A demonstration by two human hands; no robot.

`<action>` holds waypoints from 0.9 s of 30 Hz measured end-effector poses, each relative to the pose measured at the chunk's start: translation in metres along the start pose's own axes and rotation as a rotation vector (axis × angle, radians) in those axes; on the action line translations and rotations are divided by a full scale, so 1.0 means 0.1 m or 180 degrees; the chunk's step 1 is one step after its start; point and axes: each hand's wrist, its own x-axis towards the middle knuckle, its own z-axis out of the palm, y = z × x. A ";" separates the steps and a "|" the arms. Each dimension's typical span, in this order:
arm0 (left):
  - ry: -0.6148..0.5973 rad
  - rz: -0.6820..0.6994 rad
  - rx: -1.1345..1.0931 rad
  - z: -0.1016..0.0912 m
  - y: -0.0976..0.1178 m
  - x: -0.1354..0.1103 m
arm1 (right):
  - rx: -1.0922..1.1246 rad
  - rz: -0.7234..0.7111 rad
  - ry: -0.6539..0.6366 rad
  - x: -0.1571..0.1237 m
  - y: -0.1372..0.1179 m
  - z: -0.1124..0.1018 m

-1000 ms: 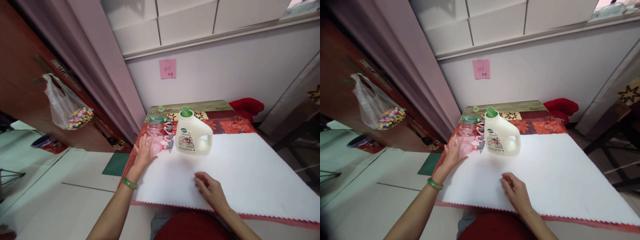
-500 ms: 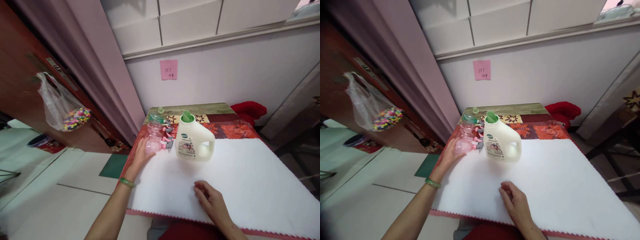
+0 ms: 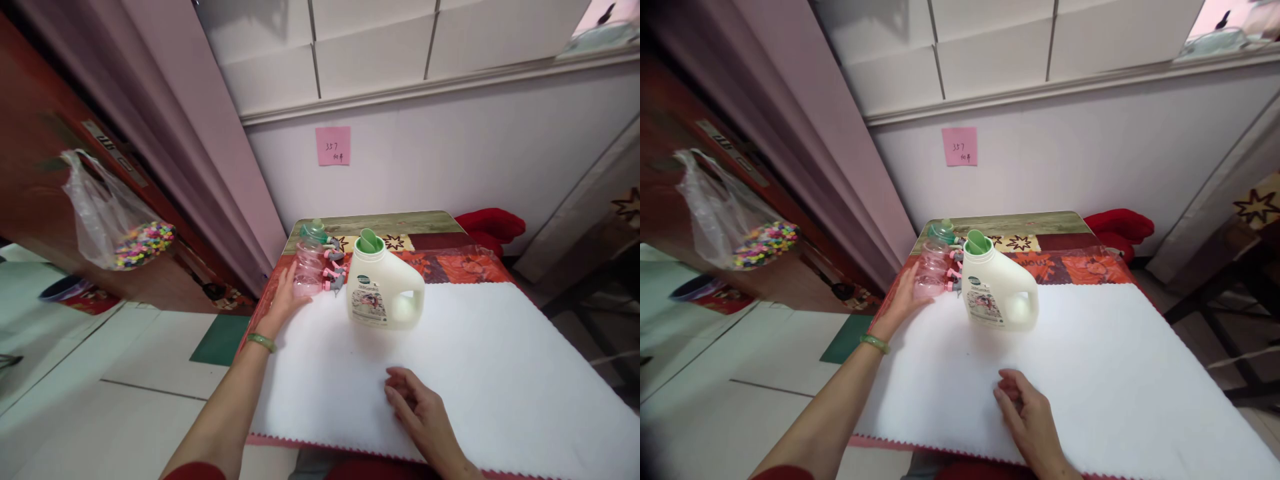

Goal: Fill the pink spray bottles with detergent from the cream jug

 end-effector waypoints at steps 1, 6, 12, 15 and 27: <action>0.0044 -0.0097 0.0028 -0.03 0.05 -0.02 | 0.0035 -0.0033 0.0128 0.02 -0.03 -0.06; 0.0808 -0.0018 -0.0377 -0.14 0.69 -0.29 | -0.0383 -0.0651 0.1332 0.45 -0.34 -0.58; 0.0526 -0.0116 -0.2089 0.26 1.74 -1.03 | -0.0446 -0.0909 0.0572 1.20 -0.64 -0.84; 0.0661 0.0020 -0.2106 0.38 2.02 -1.34 | -0.0559 -0.0915 0.0324 1.34 -0.71 -0.82; -0.0549 -0.0492 -0.3125 -0.11 2.19 -1.37 | -0.0340 -0.0926 0.0402 0.67 -1.25 0.04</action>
